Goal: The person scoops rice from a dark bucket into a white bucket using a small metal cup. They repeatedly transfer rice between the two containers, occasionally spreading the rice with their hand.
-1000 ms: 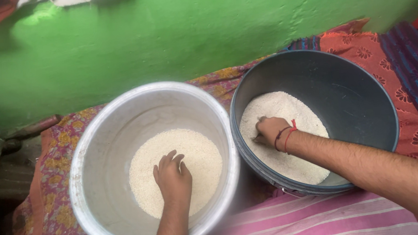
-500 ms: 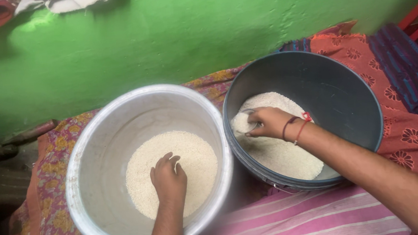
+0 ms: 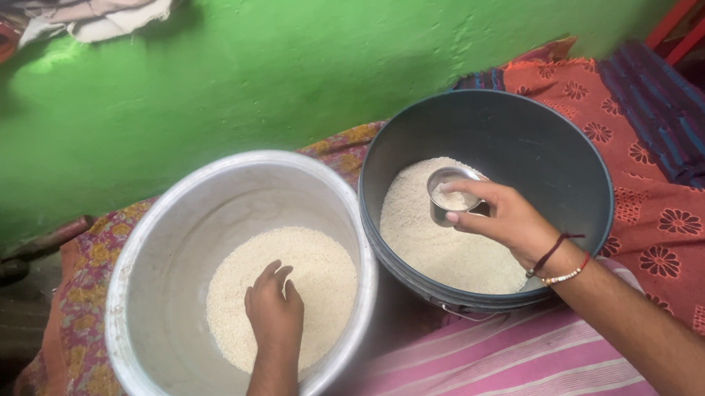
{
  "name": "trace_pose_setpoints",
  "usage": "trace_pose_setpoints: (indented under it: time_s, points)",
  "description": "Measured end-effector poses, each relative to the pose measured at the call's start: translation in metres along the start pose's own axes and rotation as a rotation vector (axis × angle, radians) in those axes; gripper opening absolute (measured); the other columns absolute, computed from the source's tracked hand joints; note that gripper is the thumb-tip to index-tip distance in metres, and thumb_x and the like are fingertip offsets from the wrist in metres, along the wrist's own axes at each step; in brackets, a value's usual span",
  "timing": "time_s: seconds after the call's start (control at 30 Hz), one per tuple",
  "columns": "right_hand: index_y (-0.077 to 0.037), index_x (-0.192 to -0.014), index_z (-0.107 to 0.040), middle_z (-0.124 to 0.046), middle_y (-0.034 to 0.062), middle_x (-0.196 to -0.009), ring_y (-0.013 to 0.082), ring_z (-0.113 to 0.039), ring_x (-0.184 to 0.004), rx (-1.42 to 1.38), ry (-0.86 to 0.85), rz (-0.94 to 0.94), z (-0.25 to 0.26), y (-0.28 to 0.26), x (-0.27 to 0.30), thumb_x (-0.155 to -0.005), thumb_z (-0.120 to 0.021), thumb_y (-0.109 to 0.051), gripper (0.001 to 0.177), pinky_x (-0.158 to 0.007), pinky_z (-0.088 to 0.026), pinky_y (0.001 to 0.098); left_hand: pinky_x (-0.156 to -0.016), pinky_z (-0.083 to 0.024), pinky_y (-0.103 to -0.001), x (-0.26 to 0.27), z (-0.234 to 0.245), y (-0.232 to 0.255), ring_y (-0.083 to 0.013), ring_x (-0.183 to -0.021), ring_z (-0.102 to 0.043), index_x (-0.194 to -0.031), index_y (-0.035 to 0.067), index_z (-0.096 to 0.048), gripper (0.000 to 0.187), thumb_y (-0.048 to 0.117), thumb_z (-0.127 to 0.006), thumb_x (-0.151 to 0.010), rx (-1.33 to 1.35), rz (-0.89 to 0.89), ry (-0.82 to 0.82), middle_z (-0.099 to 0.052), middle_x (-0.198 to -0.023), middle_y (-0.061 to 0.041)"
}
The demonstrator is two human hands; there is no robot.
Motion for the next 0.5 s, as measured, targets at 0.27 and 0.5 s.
trace_pose_setpoints:
  time_s: [0.27,0.5]
  points:
    - [-0.006,-0.126,-0.072,-0.069,0.0081,-0.131,0.0179,-0.061,-0.125,0.025,-0.010,0.075,-0.020,-0.040,0.022,-0.084,-0.079,-0.013,0.044,-0.105,-0.046,0.0321,-0.113,-0.041,-0.051,0.022,0.053,0.121,-0.0399,-0.133,-0.054,-0.138,0.009,-0.062,0.050,0.001,-0.063,-0.089,0.215,-0.246,0.052,-0.055,-0.148,-0.021]
    - [-0.005,-0.131,-0.067,-0.060,0.0113,-0.142,0.0200,-0.055,-0.135,-0.048,-0.118,0.140,-0.067,-0.073,0.042,-0.084,-0.077,-0.007,0.049,-0.110,-0.043,0.0324,-0.105,-0.053,-0.043,0.059,0.072,0.227,-0.0389,-0.132,-0.061,-0.155,0.016,-0.048,0.074,0.001,-0.067,-0.085,0.668,-0.185,-0.236,-0.039,-0.163,-0.024]
Point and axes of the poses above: each hand's wrist, its own x-axis away from the middle knuckle, its own z-axis out of the back of the hand, y = z × x, the point moved 10 cm from there along -x, towards the middle knuckle
